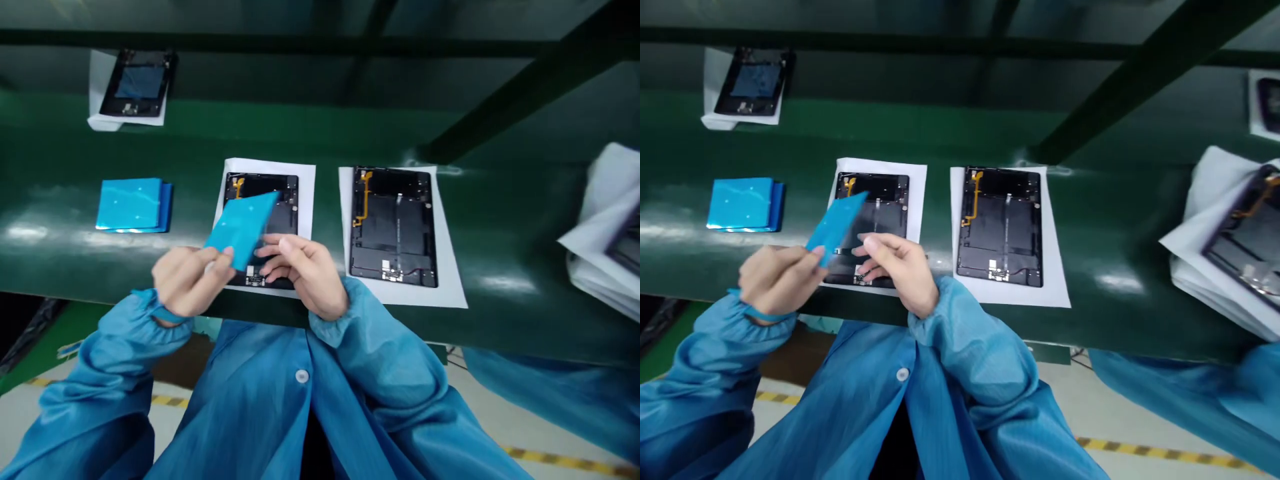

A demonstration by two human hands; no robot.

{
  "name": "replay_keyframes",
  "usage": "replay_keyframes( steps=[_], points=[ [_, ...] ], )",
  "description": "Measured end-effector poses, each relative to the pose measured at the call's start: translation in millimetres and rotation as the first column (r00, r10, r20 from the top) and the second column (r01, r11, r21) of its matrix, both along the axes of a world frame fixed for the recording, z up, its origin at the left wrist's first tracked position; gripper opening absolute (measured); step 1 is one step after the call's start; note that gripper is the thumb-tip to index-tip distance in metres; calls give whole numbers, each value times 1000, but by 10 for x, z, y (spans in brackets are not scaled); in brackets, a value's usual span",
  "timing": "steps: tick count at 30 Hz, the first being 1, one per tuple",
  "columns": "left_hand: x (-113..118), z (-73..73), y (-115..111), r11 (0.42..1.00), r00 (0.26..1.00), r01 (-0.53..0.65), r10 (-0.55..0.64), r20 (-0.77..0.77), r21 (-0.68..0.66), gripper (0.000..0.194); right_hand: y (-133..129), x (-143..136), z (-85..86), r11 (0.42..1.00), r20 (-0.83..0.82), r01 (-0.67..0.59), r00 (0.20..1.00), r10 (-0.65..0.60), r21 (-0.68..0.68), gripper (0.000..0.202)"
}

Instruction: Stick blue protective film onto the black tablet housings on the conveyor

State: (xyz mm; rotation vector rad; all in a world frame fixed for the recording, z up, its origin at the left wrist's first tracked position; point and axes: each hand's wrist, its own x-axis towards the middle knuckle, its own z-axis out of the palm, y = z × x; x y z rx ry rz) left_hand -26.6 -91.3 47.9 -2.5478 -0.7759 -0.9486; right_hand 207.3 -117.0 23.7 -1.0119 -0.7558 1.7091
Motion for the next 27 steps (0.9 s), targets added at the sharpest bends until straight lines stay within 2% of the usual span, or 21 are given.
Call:
replay_keyframes(
  steps=[1,3,7,9,11,12,15,16,19,21,23,27],
  points=[
    [89,11,-16,998,997,67,-68,-43,-8,24,1,-17,-5,999,-23,43,999,-44,-29,45],
    [232,25,-26,992,988,109,-115,-103,-64,10,1,-17,-12,992,-8,114,993,-114,-49,43],
    [357,11,-17,966,985,76,-112,-134,-247,21,-34,61,-25,994,-20,97,995,-98,-44,49],
    [395,2,-11,961,978,127,-163,-131,-246,22,-60,96,-33,993,-9,115,993,-116,-22,47],
    [461,5,-6,966,968,148,-185,-168,-214,15,-72,114,-44,981,33,193,981,-193,4,44],
    [509,9,-6,965,969,134,-175,-175,-225,12,-72,118,-50,972,54,233,971,-233,16,43],
    [707,14,-15,936,991,23,-67,-115,-351,44,-59,116,-68,956,97,291,951,-294,50,48],
    [781,11,-19,918,995,-18,-22,-96,-395,49,-56,113,-74,953,114,297,946,-302,60,51],
    [962,5,-10,873,990,-126,83,-110,-471,32,-67,108,-92,941,163,325,927,-337,98,56],
    [1013,21,29,824,991,-129,91,-96,-552,19,-87,113,-90,938,164,321,926,-339,131,54],
    [1007,53,99,738,998,-63,56,-33,-672,13,-104,128,-70,945,139,287,941,-309,156,47],
    [928,103,283,478,988,143,-21,152,-867,15,-109,167,-38,953,111,244,957,-266,177,36]
  ],
)
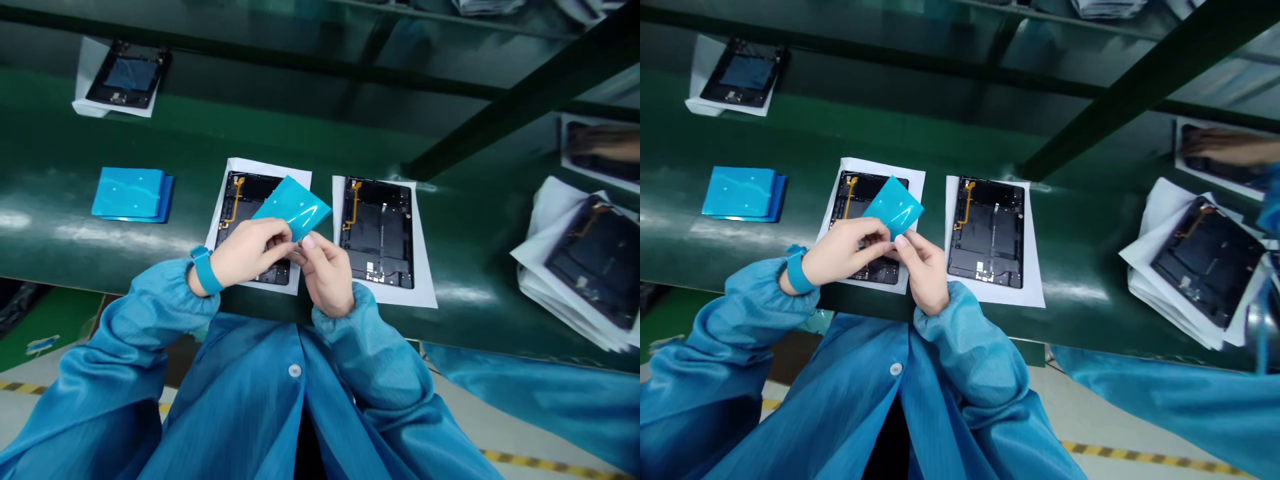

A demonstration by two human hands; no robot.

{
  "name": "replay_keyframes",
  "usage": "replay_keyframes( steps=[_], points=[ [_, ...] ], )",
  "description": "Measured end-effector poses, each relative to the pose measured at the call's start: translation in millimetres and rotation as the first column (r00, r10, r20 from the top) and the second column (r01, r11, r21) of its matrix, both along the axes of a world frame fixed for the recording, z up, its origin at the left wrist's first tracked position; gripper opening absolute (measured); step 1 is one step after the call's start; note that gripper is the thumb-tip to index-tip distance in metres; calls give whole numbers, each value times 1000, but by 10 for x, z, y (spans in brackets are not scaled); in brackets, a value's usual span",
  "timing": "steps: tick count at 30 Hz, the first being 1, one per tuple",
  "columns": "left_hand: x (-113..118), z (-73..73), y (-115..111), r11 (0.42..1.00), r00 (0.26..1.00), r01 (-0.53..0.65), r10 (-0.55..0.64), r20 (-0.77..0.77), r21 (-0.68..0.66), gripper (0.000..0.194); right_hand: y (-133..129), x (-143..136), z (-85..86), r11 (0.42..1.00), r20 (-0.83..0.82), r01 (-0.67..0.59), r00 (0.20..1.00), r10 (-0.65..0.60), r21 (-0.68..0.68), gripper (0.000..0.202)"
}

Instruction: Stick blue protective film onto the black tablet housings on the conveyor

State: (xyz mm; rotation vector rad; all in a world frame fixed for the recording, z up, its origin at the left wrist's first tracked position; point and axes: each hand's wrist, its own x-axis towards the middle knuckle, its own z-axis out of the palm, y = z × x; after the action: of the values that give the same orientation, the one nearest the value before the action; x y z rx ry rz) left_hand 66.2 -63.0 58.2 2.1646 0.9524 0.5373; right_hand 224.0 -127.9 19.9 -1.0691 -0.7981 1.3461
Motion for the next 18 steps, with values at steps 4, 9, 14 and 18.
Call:
replay_keyframes(
  steps=[4,9,14,18],
  points=[
    [-37,-26,146,952,984,88,-36,177,-292,20,18,22,-61,997,29,71,997,-71,-28,33],
    [-9,-12,192,897,966,136,-26,256,-422,27,4,24,-64,996,126,90,988,-90,8,31],
    [-275,109,18,966,982,-22,69,177,-256,25,6,-185,75,989,364,67,925,-110,129,23],
    [-1194,330,-388,919,923,-381,385,-22,99,23,11,-572,99,991,394,-13,918,-42,134,24]
  ],
)
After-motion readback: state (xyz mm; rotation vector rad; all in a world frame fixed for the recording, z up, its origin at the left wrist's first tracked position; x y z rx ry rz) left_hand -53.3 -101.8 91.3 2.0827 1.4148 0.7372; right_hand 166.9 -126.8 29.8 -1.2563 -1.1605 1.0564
